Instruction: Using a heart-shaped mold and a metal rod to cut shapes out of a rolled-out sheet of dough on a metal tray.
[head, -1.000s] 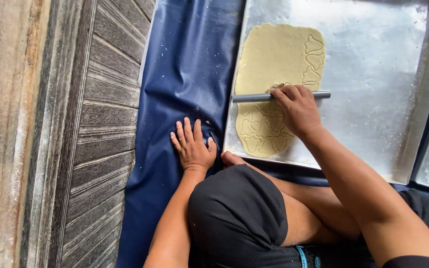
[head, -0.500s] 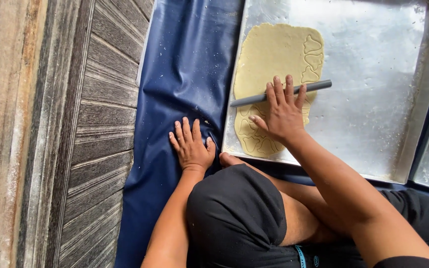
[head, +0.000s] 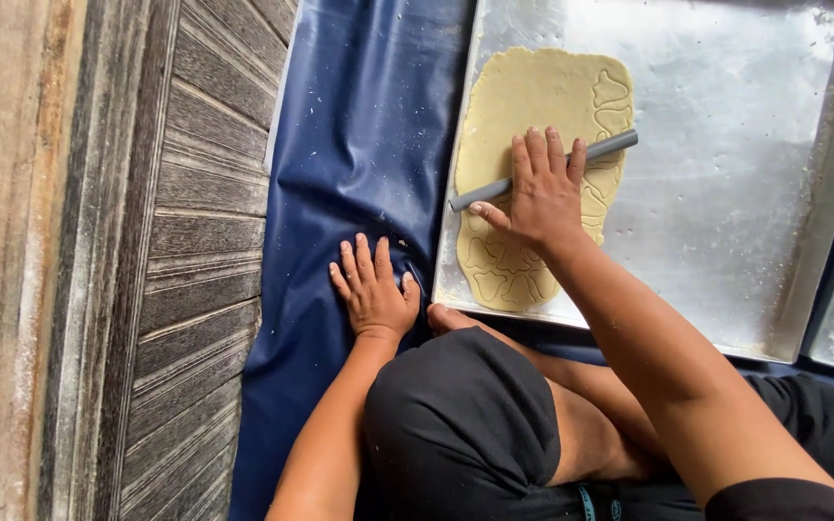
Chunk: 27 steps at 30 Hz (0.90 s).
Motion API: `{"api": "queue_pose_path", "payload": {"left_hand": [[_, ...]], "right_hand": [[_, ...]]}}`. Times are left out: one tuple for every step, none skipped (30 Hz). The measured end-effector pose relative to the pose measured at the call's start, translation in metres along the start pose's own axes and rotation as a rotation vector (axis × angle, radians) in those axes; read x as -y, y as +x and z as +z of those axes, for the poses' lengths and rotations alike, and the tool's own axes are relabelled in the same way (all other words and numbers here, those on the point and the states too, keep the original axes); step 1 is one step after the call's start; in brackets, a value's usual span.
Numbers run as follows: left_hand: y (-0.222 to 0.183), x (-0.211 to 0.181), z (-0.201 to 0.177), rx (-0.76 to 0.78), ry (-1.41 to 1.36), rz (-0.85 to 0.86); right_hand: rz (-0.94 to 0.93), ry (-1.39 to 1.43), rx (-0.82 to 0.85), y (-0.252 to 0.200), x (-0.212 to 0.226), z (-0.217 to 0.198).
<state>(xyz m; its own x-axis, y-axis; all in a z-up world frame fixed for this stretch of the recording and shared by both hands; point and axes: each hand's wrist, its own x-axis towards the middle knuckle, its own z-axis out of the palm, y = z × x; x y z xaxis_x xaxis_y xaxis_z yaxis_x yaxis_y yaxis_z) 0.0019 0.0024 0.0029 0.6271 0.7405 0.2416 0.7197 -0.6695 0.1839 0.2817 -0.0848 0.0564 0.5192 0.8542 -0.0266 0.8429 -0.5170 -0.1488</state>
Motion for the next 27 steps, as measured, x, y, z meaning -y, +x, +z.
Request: {"api": "queue_pose_path", "payload": {"left_hand": [[-0.001,-0.001,0.0,0.009,-0.003,-0.003],[-0.001,-0.002,0.001,0.012,-0.005,-0.004],[-0.001,-0.002,0.001,0.016,-0.001,-0.003],[-0.002,-0.001,0.0,0.02,0.003,-0.003],[-0.004,-0.001,-0.001,0.019,0.002,0.0],[-0.007,-0.001,-0.003,0.028,0.002,-0.002],[-0.004,-0.003,-0.003,0.027,0.0,-0.004],[0.001,-0.003,0.001,0.016,-0.003,-0.001],[-0.001,-0.002,0.001,0.018,0.003,-0.003],[-0.004,0.0,0.002,0.02,0.008,-0.005],[-0.002,-0.001,0.004,0.01,0.004,-0.002],[-0.001,-0.001,0.005,0.013,0.003,-0.005],[-0.005,0.0,0.005,0.025,0.004,-0.011],[-0.008,0.001,0.004,0.024,0.002,-0.012],[-0.007,0.001,0.005,0.022,-0.002,-0.015],[-0.005,0.001,0.006,0.02,-0.005,-0.017],[-0.005,-0.001,0.006,0.02,-0.002,-0.017],[-0.004,-0.003,0.006,0.025,-0.012,-0.024],[-0.005,-0.003,0.005,0.035,-0.018,-0.03],[-0.007,0.0,0.004,0.041,-0.012,-0.03],[-0.006,0.0,0.005,0.043,-0.017,-0.034],[-0.005,0.001,0.005,0.045,-0.022,-0.039],[-0.003,0.0,0.004,0.041,-0.02,-0.04],[-0.002,-0.001,0.004,0.043,-0.02,-0.042],[-0.004,-0.001,0.003,0.052,-0.02,-0.043],[-0.004,0.001,0.003,0.055,-0.018,-0.043],[-0.004,0.001,0.003,0.055,-0.021,-0.042]], "right_hand": [[-0.004,0.007,0.011,0.0,-0.002,0.001],[-0.003,0.005,0.014,-0.003,-0.004,0.001],[-0.007,0.018,0.01,-0.006,-0.003,0.002],[-0.01,0.031,0.007,-0.009,-0.003,0.002],[-0.008,0.031,0.006,-0.019,0.0,0.001],[-0.008,0.027,0.012,-0.031,0.002,-0.001],[-0.011,0.02,0.008,-0.037,0.001,-0.004],[-0.011,0.016,-0.003,-0.041,0.002,-0.01],[0.021,0.036,0.062,-0.052,0.004,-0.015],[0.053,0.057,0.126,-0.064,0.006,-0.02],[0.053,0.052,0.116,-0.07,0.005,-0.02],[0.072,0.02,0.164,-0.076,0.004,-0.02],[0.09,-0.009,0.222,-0.087,0.004,-0.019],[0.09,-0.011,0.221,-0.092,0.004,-0.016],[0.103,-0.006,0.227,-0.095,0.002,-0.012],[0.116,-0.001,0.233,-0.097,0.0,-0.009],[0.115,0.002,0.233,-0.102,-0.003,-0.008],[0.13,0.001,0.216,-0.107,-0.006,-0.007],[0.147,0.005,0.204,-0.113,-0.006,-0.004],[0.146,0.012,0.21,-0.116,-0.006,-0.001],[0.14,-0.011,0.186,-0.117,-0.009,-0.001],[0.134,-0.034,0.163,-0.117,-0.012,-0.001],[0.131,-0.034,0.159,-0.109,-0.021,0.002],[0.014,-0.075,-0.062,-0.101,-0.031,0.005],[-0.1,-0.113,-0.277,-0.097,-0.039,0.01],[-0.099,-0.111,-0.275,-0.091,-0.046,0.01],[-0.196,-0.17,-0.29,-0.084,-0.055,0.01]]}}
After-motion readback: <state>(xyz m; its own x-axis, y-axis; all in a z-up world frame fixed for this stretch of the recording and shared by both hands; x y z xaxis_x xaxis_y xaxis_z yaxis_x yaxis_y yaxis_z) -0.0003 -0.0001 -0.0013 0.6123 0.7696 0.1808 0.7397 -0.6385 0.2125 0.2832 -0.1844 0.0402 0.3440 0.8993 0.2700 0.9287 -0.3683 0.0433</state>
